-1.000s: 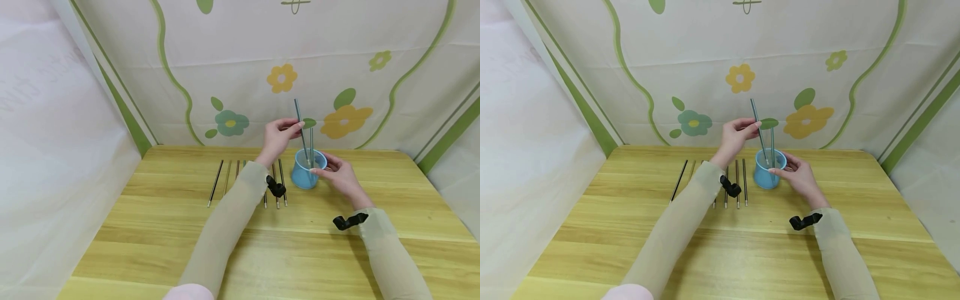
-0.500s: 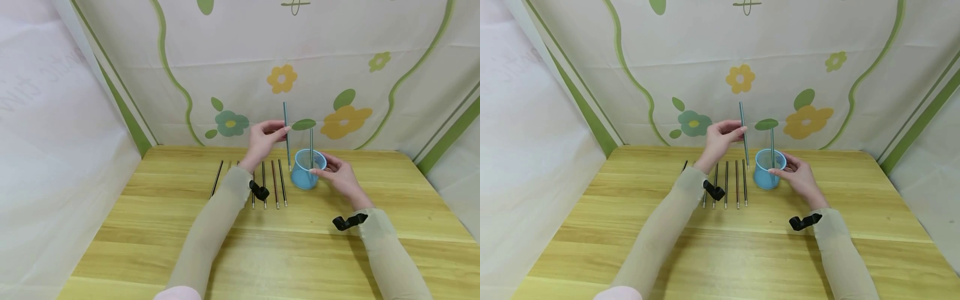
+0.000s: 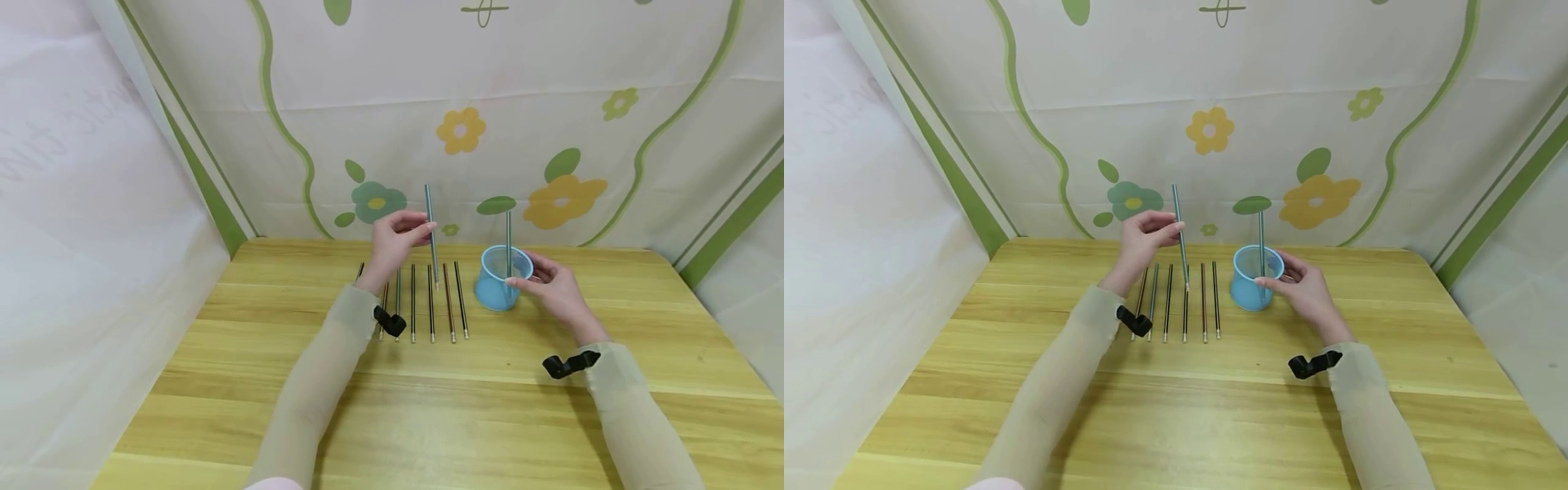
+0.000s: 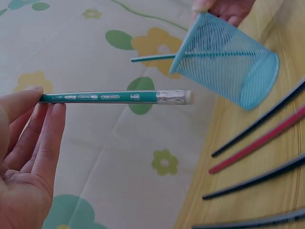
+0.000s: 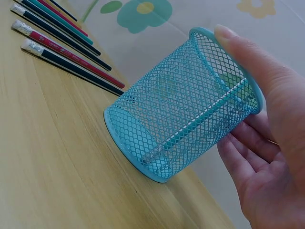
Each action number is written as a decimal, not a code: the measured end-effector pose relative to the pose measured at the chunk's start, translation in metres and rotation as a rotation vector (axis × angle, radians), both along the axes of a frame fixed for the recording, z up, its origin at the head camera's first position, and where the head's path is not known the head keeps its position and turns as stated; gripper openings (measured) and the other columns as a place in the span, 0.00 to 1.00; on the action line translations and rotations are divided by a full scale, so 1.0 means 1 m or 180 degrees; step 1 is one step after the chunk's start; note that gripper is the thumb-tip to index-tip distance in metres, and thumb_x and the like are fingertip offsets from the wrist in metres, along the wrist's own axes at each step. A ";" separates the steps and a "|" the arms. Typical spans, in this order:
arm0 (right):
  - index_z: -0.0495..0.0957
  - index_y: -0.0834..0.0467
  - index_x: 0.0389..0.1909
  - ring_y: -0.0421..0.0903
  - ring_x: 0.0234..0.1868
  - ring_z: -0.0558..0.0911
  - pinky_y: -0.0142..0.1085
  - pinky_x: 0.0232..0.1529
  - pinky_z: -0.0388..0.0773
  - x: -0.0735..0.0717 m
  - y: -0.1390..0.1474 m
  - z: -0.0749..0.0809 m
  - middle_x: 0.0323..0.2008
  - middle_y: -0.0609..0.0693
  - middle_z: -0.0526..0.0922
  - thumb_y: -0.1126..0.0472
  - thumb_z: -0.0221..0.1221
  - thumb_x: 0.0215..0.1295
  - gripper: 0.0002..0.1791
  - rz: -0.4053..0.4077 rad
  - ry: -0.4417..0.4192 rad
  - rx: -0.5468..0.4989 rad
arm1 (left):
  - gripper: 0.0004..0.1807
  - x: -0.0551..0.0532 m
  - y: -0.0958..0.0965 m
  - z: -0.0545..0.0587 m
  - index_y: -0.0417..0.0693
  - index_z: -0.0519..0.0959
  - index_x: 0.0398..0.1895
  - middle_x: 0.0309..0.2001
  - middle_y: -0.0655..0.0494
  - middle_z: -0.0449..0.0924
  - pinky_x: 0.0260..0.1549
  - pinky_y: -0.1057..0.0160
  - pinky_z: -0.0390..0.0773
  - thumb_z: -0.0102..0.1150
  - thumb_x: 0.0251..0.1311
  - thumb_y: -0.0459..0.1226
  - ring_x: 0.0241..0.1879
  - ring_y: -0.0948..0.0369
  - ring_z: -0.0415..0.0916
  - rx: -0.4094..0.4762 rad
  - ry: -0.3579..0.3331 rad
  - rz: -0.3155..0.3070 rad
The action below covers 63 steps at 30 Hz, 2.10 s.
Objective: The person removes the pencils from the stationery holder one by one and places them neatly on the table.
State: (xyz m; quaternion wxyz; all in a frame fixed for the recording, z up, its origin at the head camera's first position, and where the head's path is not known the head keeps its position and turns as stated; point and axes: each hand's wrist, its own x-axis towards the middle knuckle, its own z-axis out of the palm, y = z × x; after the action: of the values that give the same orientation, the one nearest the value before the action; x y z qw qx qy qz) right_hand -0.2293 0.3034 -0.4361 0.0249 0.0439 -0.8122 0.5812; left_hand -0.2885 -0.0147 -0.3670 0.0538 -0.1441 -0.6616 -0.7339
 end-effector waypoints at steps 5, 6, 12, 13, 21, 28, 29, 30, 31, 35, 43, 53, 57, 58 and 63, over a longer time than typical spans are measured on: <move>0.64 0.60 0.76 0.58 0.68 0.72 0.22 0.54 0.75 0.000 0.000 -0.001 0.69 0.63 0.70 0.51 0.72 0.63 0.44 -0.0010 -0.0004 -0.0004 | 0.13 0.003 -0.017 -0.004 0.41 0.86 0.45 0.41 0.48 0.87 0.40 0.58 0.87 0.75 0.58 0.34 0.38 0.52 0.86 -0.0192 -0.0170 0.0005; 0.64 0.60 0.76 0.57 0.68 0.72 0.22 0.54 0.75 0.000 0.000 -0.001 0.69 0.63 0.70 0.51 0.72 0.63 0.44 -0.0012 -0.0006 -0.0010 | 0.13 0.003 -0.021 -0.005 0.41 0.86 0.46 0.41 0.47 0.86 0.41 0.58 0.87 0.75 0.58 0.35 0.38 0.52 0.86 -0.0214 -0.0187 0.0000; 0.65 0.59 0.76 0.56 0.67 0.72 0.22 0.54 0.76 -0.001 0.000 -0.002 0.69 0.63 0.70 0.51 0.72 0.63 0.44 -0.0017 0.0004 -0.0033 | 0.14 0.006 -0.047 -0.010 0.39 0.85 0.47 0.43 0.45 0.86 0.42 0.57 0.87 0.74 0.60 0.34 0.39 0.51 0.86 -0.0248 -0.0206 -0.0042; 0.65 0.59 0.76 0.56 0.67 0.73 0.22 0.54 0.76 -0.001 0.000 -0.002 0.69 0.62 0.71 0.51 0.72 0.63 0.44 -0.0016 0.0010 -0.0029 | 0.14 0.007 -0.051 -0.011 0.39 0.85 0.47 0.43 0.44 0.86 0.42 0.56 0.87 0.74 0.60 0.34 0.39 0.51 0.86 -0.0256 -0.0203 -0.0045; 0.65 0.59 0.75 0.54 0.67 0.73 0.22 0.54 0.75 -0.002 0.000 -0.002 0.69 0.63 0.71 0.51 0.72 0.63 0.44 -0.0033 0.0033 0.0007 | 0.14 0.013 -0.082 -0.021 0.37 0.85 0.48 0.43 0.43 0.86 0.42 0.56 0.87 0.73 0.61 0.34 0.41 0.50 0.86 -0.0419 -0.0219 0.0028; 0.64 0.59 0.76 0.56 0.68 0.72 0.22 0.54 0.75 -0.002 0.001 -0.001 0.69 0.62 0.70 0.50 0.72 0.63 0.44 -0.0036 0.0000 0.0057 | 0.17 0.018 -0.107 -0.031 0.34 0.84 0.50 0.43 0.42 0.86 0.41 0.58 0.87 0.73 0.62 0.34 0.40 0.49 0.86 -0.0531 -0.0306 0.0149; 0.64 0.59 0.76 0.56 0.68 0.72 0.22 0.54 0.75 -0.002 0.001 -0.001 0.69 0.62 0.70 0.50 0.72 0.63 0.44 -0.0037 -0.0004 0.0058 | 0.17 0.018 -0.111 -0.032 0.33 0.83 0.51 0.43 0.42 0.86 0.41 0.57 0.87 0.72 0.62 0.34 0.40 0.49 0.86 -0.0542 -0.0319 0.0170; 0.64 0.59 0.76 0.56 0.68 0.72 0.22 0.54 0.75 -0.002 0.001 -0.001 0.70 0.62 0.70 0.50 0.72 0.63 0.44 -0.0039 -0.0007 0.0060 | 0.17 0.018 -0.115 -0.032 0.33 0.83 0.51 0.43 0.43 0.86 0.41 0.57 0.87 0.72 0.62 0.34 0.40 0.49 0.86 -0.0549 -0.0332 0.0188; 0.64 0.59 0.76 0.56 0.68 0.72 0.22 0.54 0.75 -0.002 0.001 -0.001 0.70 0.62 0.70 0.50 0.72 0.63 0.44 -0.0041 -0.0007 0.0060 | 0.17 0.019 -0.118 -0.032 0.33 0.83 0.52 0.43 0.42 0.86 0.42 0.57 0.87 0.72 0.63 0.33 0.40 0.49 0.86 -0.0547 -0.0349 0.0207; 0.64 0.58 0.76 0.56 0.67 0.72 0.22 0.54 0.75 -0.002 0.001 -0.002 0.70 0.62 0.70 0.50 0.72 0.63 0.44 -0.0048 -0.0002 0.0029 | 0.18 0.020 -0.132 -0.031 0.32 0.82 0.53 0.44 0.42 0.86 0.42 0.57 0.87 0.71 0.63 0.33 0.40 0.50 0.86 -0.0532 -0.0429 0.0289; 0.65 0.61 0.75 0.51 0.65 0.75 0.23 0.54 0.76 -0.003 0.001 -0.003 0.68 0.64 0.71 0.52 0.72 0.63 0.43 -0.0044 0.0040 -0.0023 | 0.19 0.020 -0.154 -0.030 0.33 0.82 0.54 0.46 0.42 0.85 0.45 0.57 0.86 0.70 0.64 0.34 0.41 0.51 0.85 -0.0691 -0.0624 0.0422; 0.65 0.60 0.75 0.53 0.65 0.75 0.23 0.53 0.76 -0.003 0.001 -0.004 0.68 0.64 0.71 0.51 0.72 0.63 0.43 -0.0038 0.0041 -0.0036 | 0.16 0.016 -0.168 -0.037 0.31 0.82 0.53 0.48 0.38 0.83 0.44 0.59 0.86 0.68 0.65 0.31 0.38 0.56 0.85 -0.0953 -0.0770 0.0543; 0.65 0.60 0.75 0.54 0.66 0.74 0.23 0.53 0.76 -0.003 0.000 -0.004 0.68 0.64 0.71 0.51 0.72 0.63 0.44 -0.0055 0.0025 -0.0022 | 0.16 0.014 -0.171 -0.041 0.32 0.83 0.53 0.48 0.37 0.84 0.42 0.60 0.86 0.68 0.65 0.31 0.39 0.56 0.86 -0.1104 -0.0860 0.0524; 0.65 0.60 0.75 0.54 0.66 0.74 0.23 0.53 0.76 -0.003 0.000 -0.004 0.68 0.63 0.71 0.51 0.72 0.63 0.44 -0.0059 0.0020 -0.0020 | 0.16 0.013 -0.172 -0.042 0.33 0.83 0.53 0.48 0.38 0.84 0.42 0.60 0.86 0.69 0.65 0.31 0.39 0.55 0.86 -0.1139 -0.0881 0.0521; 0.65 0.60 0.75 0.53 0.66 0.74 0.23 0.54 0.76 -0.003 0.000 -0.004 0.68 0.63 0.71 0.51 0.72 0.63 0.44 -0.0061 0.0013 -0.0022 | 0.16 0.011 -0.173 -0.048 0.32 0.83 0.53 0.47 0.37 0.85 0.40 0.60 0.87 0.69 0.64 0.30 0.40 0.50 0.86 -0.1333 -0.1029 0.0408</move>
State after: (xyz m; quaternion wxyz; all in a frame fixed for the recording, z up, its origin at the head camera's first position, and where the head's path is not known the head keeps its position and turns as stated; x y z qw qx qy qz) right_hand -0.2323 0.3038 -0.4399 0.0323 0.0373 -0.8105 0.5837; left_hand -0.2777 -0.1880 -0.4148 -0.0372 0.0092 -0.8068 -0.5896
